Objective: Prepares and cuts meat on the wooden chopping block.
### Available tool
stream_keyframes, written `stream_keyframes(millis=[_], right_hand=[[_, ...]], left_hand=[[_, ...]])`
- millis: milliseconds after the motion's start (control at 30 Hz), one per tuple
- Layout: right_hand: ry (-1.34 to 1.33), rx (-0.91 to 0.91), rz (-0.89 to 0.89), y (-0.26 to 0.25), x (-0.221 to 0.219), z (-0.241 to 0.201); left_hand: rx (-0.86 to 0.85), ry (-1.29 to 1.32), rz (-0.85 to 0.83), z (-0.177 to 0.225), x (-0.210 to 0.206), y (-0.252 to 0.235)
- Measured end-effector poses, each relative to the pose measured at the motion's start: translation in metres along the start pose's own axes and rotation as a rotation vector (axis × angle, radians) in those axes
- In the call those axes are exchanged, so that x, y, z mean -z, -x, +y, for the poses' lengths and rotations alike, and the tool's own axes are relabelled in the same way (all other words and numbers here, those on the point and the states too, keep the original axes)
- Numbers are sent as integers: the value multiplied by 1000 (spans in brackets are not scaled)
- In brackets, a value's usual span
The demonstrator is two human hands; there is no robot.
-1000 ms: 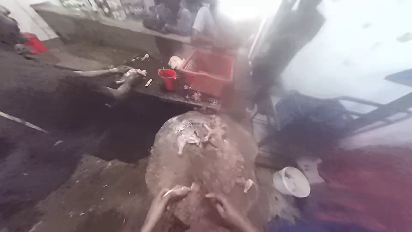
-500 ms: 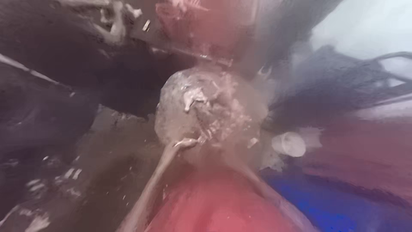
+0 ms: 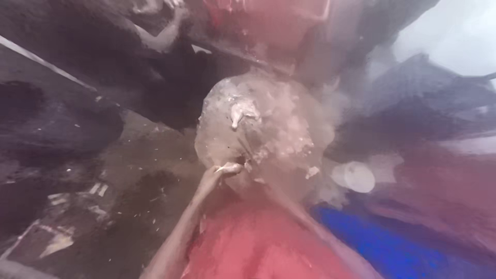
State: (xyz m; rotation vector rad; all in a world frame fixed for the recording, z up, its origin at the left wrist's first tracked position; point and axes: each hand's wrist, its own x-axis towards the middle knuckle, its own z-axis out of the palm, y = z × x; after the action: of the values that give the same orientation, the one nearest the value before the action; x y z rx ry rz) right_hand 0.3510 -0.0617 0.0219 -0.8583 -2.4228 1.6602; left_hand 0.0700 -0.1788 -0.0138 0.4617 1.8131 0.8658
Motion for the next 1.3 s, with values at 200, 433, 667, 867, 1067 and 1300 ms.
stream_keyframes(millis=[200, 433, 667, 867, 1067, 1300], right_hand=[[-206, 94, -75, -2, -5, -6], [-354, -164, 67, 21, 4, 49], [-128, -25, 342, 7, 34, 24], [-152, 19, 219, 16, 12, 44], [-101, 98, 232, 1, 26, -1], [8, -32, 155, -11, 30, -55]], left_hand=[[-5, -32, -38, -4, 0, 8], [-255, -5, -21, 24, 2, 5], [-290, -714, -67, 21, -51, -41], [-216, -692, -59, 9, -51, -38], [-334, -654, -41, 9, -48, -46], [-398, -674, -7, 3, -51, -52]])
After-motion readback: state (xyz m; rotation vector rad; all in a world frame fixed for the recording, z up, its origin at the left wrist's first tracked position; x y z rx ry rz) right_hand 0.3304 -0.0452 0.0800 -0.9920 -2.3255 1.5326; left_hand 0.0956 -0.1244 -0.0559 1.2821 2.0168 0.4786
